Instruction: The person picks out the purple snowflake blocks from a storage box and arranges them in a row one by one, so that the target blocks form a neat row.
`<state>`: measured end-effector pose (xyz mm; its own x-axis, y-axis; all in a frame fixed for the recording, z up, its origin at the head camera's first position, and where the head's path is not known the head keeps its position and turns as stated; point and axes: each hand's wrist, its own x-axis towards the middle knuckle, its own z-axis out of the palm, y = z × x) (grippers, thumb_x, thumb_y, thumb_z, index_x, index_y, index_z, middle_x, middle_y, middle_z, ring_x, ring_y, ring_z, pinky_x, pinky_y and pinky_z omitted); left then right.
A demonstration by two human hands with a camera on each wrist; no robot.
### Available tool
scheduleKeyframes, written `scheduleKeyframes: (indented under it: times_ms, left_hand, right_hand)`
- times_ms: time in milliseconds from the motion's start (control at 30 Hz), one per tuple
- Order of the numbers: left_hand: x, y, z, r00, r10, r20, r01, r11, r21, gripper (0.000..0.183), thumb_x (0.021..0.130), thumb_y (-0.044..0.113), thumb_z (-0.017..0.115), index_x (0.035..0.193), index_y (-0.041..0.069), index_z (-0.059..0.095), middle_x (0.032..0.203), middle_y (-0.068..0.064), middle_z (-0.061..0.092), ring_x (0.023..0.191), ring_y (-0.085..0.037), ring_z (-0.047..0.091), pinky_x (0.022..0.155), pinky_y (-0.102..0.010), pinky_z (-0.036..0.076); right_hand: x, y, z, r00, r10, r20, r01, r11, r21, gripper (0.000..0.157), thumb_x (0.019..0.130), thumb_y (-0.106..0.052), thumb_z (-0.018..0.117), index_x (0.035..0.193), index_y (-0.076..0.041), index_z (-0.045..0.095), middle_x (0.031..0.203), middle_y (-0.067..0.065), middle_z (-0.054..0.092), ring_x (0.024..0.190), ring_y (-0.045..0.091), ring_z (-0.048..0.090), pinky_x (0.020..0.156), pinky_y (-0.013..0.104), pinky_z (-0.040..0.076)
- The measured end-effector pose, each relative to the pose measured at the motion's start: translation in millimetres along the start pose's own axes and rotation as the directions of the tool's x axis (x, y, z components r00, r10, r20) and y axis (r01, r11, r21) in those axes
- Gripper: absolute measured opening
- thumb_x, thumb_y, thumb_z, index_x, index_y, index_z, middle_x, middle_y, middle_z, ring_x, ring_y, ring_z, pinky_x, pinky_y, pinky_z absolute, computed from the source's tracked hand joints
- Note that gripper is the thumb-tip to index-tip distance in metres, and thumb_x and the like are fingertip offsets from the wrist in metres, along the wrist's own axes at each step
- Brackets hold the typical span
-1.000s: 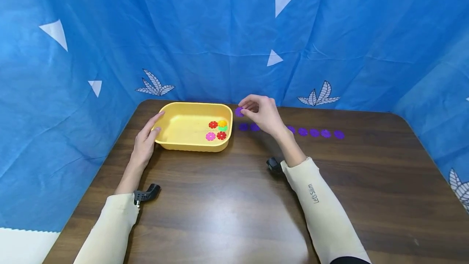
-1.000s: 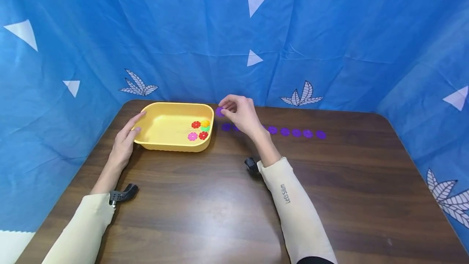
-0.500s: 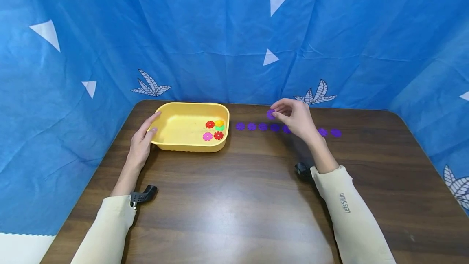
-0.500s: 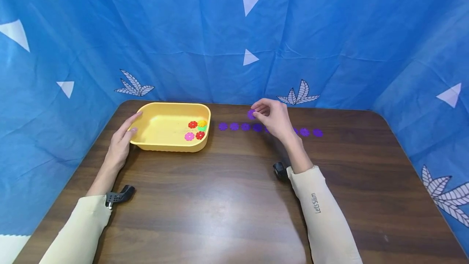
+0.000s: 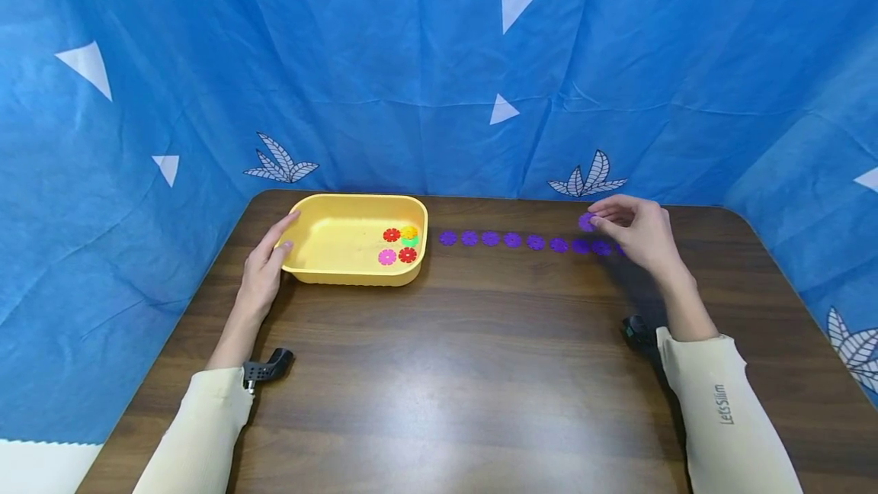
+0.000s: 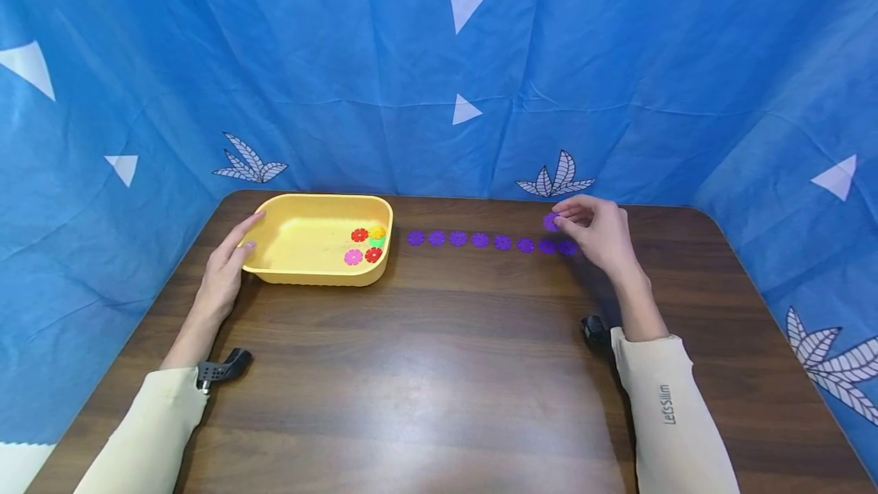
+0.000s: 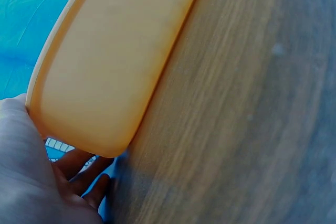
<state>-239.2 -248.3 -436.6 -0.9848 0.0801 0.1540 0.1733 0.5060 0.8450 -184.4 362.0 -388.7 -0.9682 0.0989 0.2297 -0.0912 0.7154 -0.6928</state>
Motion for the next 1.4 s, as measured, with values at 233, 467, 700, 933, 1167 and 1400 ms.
scheduleKeyframes:
  times_ms: [233,467,700,933,1167,1400]
  left_hand:
    - [-0.6,-2.3,1.2,1.000,0.027,-0.003,-0.027,0.999,-0.026,0.050,0.111,0.020,0.043,0.161,0.027,0.047,0.167,-0.004,0.043,0.154,-0.029,0.037,0.114,-0.011,0.030]
    - [-1.6,8.2,-0.9,1.000,0.029,-0.003,-0.029,0.999,-0.028,0.050,0.111,0.018,0.043,0.160,0.024,0.048,0.167,-0.006,0.043,0.154,-0.030,0.037,0.112,-0.009,0.029]
    - [1.5,-1.0,-1.9,1.000,0.018,-0.003,-0.018,1.000,0.015,0.050,0.111,0.024,0.042,0.161,0.033,0.046,0.168,-0.002,0.042,0.153,-0.030,0.039,0.112,-0.010,0.029]
    - [1.5,-2.8,-0.1,1.000,0.028,-0.001,-0.028,1.000,-0.002,0.050,0.112,0.025,0.042,0.161,0.029,0.046,0.168,-0.003,0.043,0.154,-0.028,0.038,0.111,-0.008,0.029]
    - [2.7,-4.8,0.9,1.000,0.031,0.000,-0.031,0.999,-0.021,0.050,0.112,0.020,0.043,0.161,0.027,0.047,0.167,-0.003,0.044,0.153,-0.023,0.039,0.111,-0.007,0.030]
    - [2.0,-4.1,0.7,0.999,0.032,0.002,-0.031,0.999,-0.031,0.050,0.112,0.021,0.042,0.162,0.026,0.046,0.168,-0.003,0.042,0.156,-0.021,0.036,0.114,-0.008,0.027]
  right_hand:
    - [-11,29,-27.4,0.998,0.038,-0.049,-0.041,0.997,-0.070,0.025,0.099,-0.023,0.075,0.116,-0.006,0.078,0.110,0.021,0.078,0.078,-0.020,0.057,0.069,0.003,0.045]
    - [-16,55,-41.9,0.995,0.086,-0.058,-0.093,0.989,-0.115,0.027,0.098,-0.022,0.076,0.117,-0.004,0.078,0.111,0.024,0.077,0.076,-0.026,0.053,0.066,0.002,0.044]
    - [-22,71,-44.0,0.987,0.162,-0.017,-0.163,0.973,-0.163,0.021,0.098,-0.015,0.075,0.115,-0.002,0.077,0.105,0.024,0.078,0.070,-0.015,0.057,0.059,0.013,0.048]
    - [-29,84,-45.1,0.979,0.202,-0.013,-0.201,0.963,-0.178,0.020,0.100,-0.015,0.073,0.115,-0.002,0.077,0.105,0.024,0.078,0.070,-0.008,0.059,0.069,0.022,0.049]
    - [-29,85,-44.4,0.979,0.204,-0.017,-0.203,0.959,-0.196,0.020,0.100,-0.016,0.073,0.115,-0.004,0.078,0.107,0.023,0.078,0.077,0.003,0.061,0.079,0.038,0.043]
    - [-30,82,-43.9,0.978,0.209,-0.001,-0.205,0.960,-0.190,0.019,0.099,-0.011,0.073,0.116,-0.003,0.078,0.110,0.025,0.077,0.095,0.033,0.064,0.082,0.039,0.038]
